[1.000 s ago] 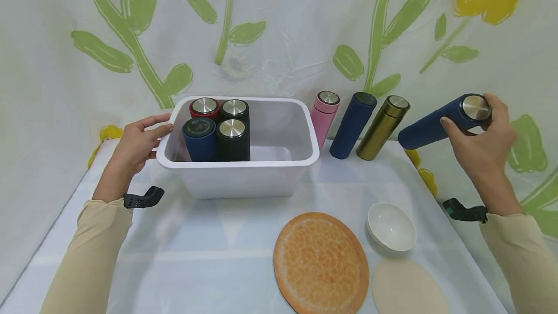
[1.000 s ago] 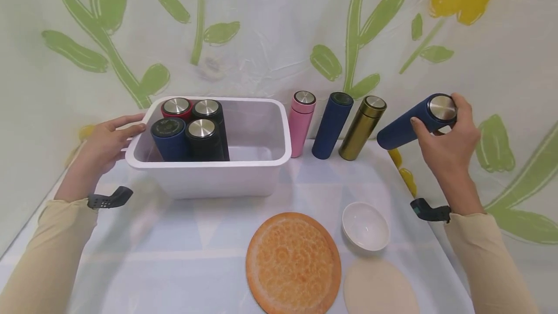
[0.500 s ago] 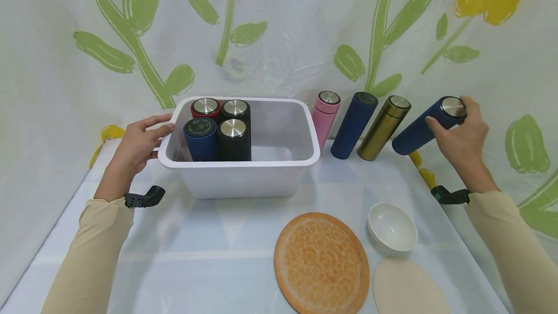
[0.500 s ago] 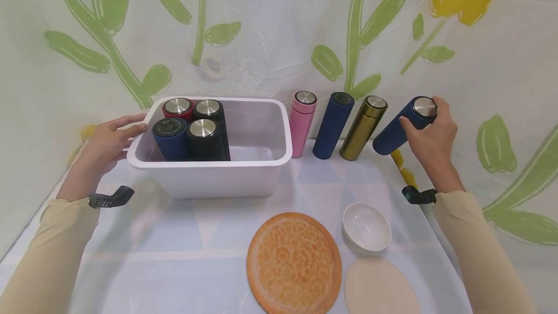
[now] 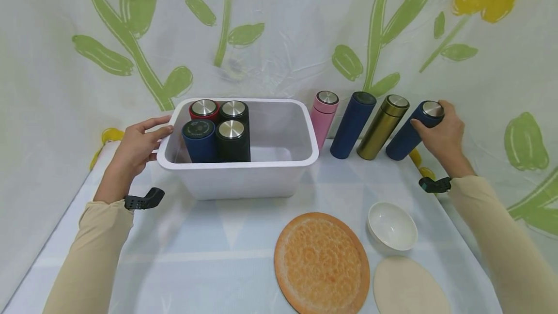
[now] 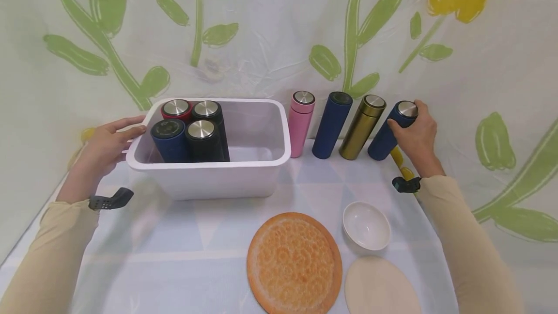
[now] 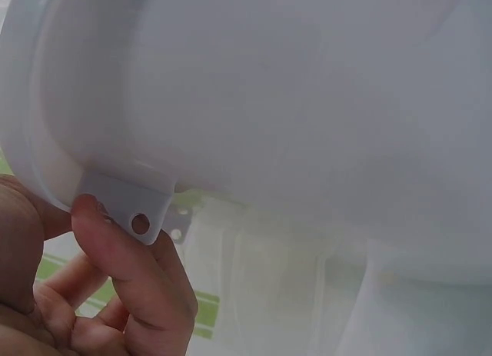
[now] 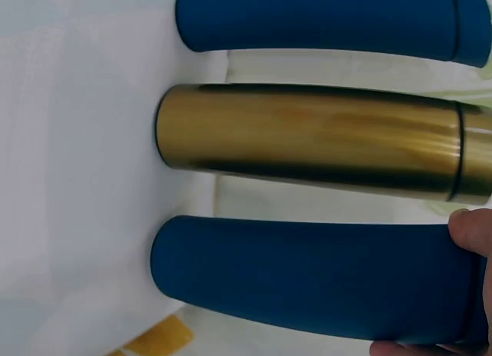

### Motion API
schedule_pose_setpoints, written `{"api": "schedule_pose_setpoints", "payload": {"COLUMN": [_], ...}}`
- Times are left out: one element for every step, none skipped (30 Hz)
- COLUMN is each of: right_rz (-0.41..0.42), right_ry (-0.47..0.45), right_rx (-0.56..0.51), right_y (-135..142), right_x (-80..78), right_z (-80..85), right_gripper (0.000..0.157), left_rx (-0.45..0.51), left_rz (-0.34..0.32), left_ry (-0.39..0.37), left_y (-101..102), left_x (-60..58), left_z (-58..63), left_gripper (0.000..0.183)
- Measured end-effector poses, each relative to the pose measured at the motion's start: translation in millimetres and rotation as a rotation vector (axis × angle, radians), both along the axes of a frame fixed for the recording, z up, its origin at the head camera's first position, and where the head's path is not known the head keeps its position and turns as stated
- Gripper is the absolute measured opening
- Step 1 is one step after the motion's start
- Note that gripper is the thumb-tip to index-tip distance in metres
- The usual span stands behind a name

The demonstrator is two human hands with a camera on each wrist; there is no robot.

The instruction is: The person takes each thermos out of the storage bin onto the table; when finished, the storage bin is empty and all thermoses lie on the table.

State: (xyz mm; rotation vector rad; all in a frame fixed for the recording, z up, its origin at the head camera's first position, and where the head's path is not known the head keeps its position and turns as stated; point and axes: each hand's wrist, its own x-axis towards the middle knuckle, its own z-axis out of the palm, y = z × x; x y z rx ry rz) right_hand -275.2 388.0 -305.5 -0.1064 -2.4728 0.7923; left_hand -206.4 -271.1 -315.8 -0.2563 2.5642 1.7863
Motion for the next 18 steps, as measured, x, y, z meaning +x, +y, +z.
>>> {"api": "schedule_pose_setpoints", "payload": {"right_rz": [-0.004,-0.006,-0.009,-0.011,-0.010,-0.007,0.002,0.013,0.020,0.024,0.027,0.026,0.024,0.018,0.013,0.011,0.011,0.010], "right_ry": [-0.013,-0.017,-0.022,-0.037,-0.049,-0.065,-0.078,-0.092,-0.115,-0.135,-0.145,-0.156,-0.168,-0.179,-0.187,-0.196,-0.204,-0.216], "right_rx": [0.000,-0.003,-0.009,-0.015,-0.019,-0.026,-0.032,-0.038,-0.045,-0.051,-0.059,-0.068,-0.076,-0.082,-0.085,-0.089,-0.092,-0.093], "right_y": [0.9,1.9,3.4,4.9,6.9,8.6,10.3,12.0,13.6,14.8,15.8,16.7,17.5,17.9,18.4,18.6,19.2,19.8], "right_x": [-1.6,-3.0,-5.0,-7.1,-9.8,-12.2,-14.5,-16.8,-19.0,-20.5,-21.5,-22.1,-22.8,-23.6,-24.8,-26.0,-27.2,-28.5], "right_z": [-2.0,-3.2,-3.6,-3.0,-2.1,-0.7,0.8,2.0,2.9,3.5,3.5,3.5,3.5,3.7,3.8,4.2,4.3,4.3], "right_gripper": [0.076,0.076,0.076,0.076,0.077,0.077,0.078,0.079,0.080,0.081,0.081,0.081,0.082,0.083,0.083,0.084,0.085,0.086], "left_rx": [-0.001,-0.002,-0.002,-0.005,-0.007,-0.009,-0.012,-0.014,-0.015,-0.018,-0.017,-0.018,-0.018,-0.018,-0.018,-0.017,-0.017,-0.017], "left_rz": [-0.001,-0.004,-0.006,-0.006,-0.005,-0.003,-0.002,0.001,0.002,0.004,0.002,0.000,0.000,0.000,0.000,0.003,0.006,0.009], "left_ry": [-0.001,0.002,0.005,0.006,0.007,0.008,0.009,0.010,0.008,0.007,0.010,0.010,0.011,0.011,0.009,0.007,0.003,0.000], "left_y": [0.4,0.6,0.5,0.4,0.0,-0.4,-0.9,-1.3,-1.4,-1.2,-1.0,-0.5,-0.1,0.2,0.3,0.4,0.3,0.3], "left_x": [-0.1,-0.3,-0.5,-0.6,-0.6,-0.4,-0.1,0.1,0.3,0.5,0.5,0.4,0.1,-0.2,-0.4,-0.6,-0.7,-0.6], "left_z": [-0.2,-0.2,-0.1,-0.1,-0.4,-0.5,-0.6,-0.7,-0.8,-0.6,-0.4,0.1,0.4,0.5,0.5,0.2,-0.2,-0.6], "left_gripper": [0.066,0.066,0.066,0.066,0.066,0.066,0.066,0.066,0.066,0.066,0.066,0.066,0.066,0.066,0.066,0.066,0.066,0.066]}}
